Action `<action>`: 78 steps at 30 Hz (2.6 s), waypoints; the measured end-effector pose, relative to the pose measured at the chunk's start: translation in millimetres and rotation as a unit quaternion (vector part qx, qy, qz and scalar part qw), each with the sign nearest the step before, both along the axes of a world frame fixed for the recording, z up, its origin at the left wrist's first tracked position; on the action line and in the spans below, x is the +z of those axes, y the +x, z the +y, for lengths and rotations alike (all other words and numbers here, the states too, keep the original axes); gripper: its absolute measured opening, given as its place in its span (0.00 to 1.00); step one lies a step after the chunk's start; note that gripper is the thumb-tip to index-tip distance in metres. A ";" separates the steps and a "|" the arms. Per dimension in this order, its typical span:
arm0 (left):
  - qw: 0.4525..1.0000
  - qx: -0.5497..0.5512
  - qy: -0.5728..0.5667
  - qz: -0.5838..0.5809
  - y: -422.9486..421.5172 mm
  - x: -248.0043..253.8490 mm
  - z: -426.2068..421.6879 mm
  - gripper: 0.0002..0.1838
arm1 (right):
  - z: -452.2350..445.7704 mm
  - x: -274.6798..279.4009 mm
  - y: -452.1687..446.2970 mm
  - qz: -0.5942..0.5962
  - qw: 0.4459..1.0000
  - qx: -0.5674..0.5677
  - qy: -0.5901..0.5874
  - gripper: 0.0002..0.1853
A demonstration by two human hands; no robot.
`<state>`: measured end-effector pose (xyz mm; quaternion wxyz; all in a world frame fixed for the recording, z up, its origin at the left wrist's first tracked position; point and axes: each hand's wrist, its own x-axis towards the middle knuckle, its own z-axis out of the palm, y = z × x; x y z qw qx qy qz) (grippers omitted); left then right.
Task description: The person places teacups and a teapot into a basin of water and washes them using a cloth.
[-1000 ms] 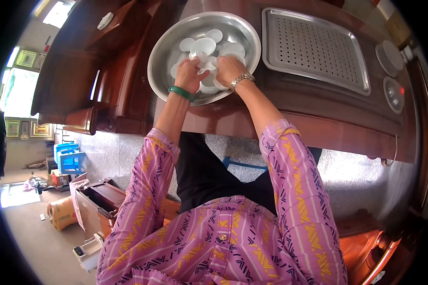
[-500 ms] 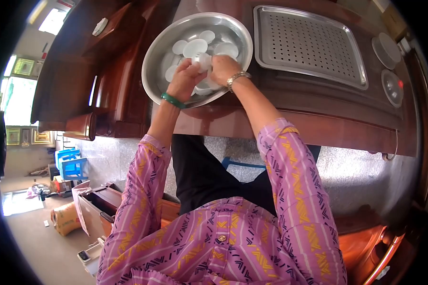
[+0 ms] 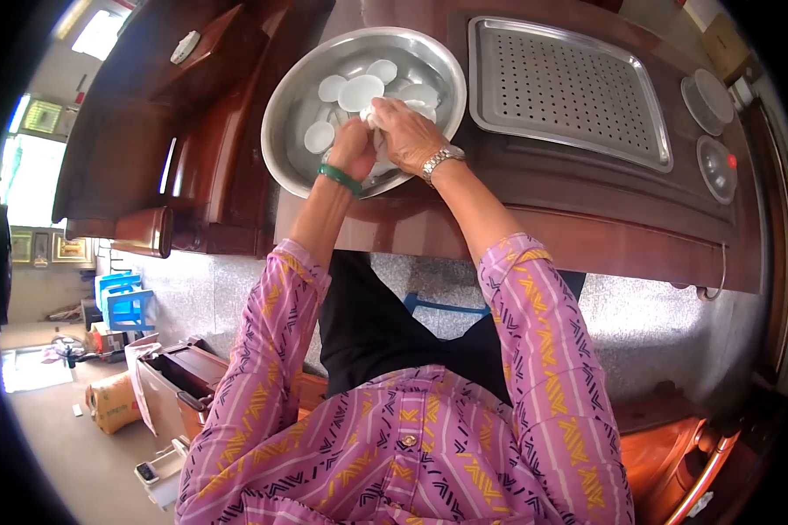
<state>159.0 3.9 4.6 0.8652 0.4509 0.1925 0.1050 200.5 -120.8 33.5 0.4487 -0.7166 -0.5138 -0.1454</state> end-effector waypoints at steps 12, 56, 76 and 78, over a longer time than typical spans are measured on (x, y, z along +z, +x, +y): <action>0.991 -0.103 0.032 0.078 -27.8 42.7 14.6 0.10 | 10.5 -12.7 18.8 0.192 0.954 -0.079 -0.217 0.10; 0.957 -0.130 0.259 -0.009 -23.3 45.2 21.9 0.30 | -1.0 7.0 14.5 0.286 0.954 -0.057 -0.064 0.16; 0.942 -0.038 0.332 0.041 -11.1 37.1 -7.7 0.18 | -7.7 7.2 16.5 0.360 0.933 0.004 -0.031 0.14; 0.951 -0.043 0.305 0.033 -7.6 34.1 -16.5 0.17 | -1.4 1.7 19.4 0.318 0.947 -0.052 0.010 0.15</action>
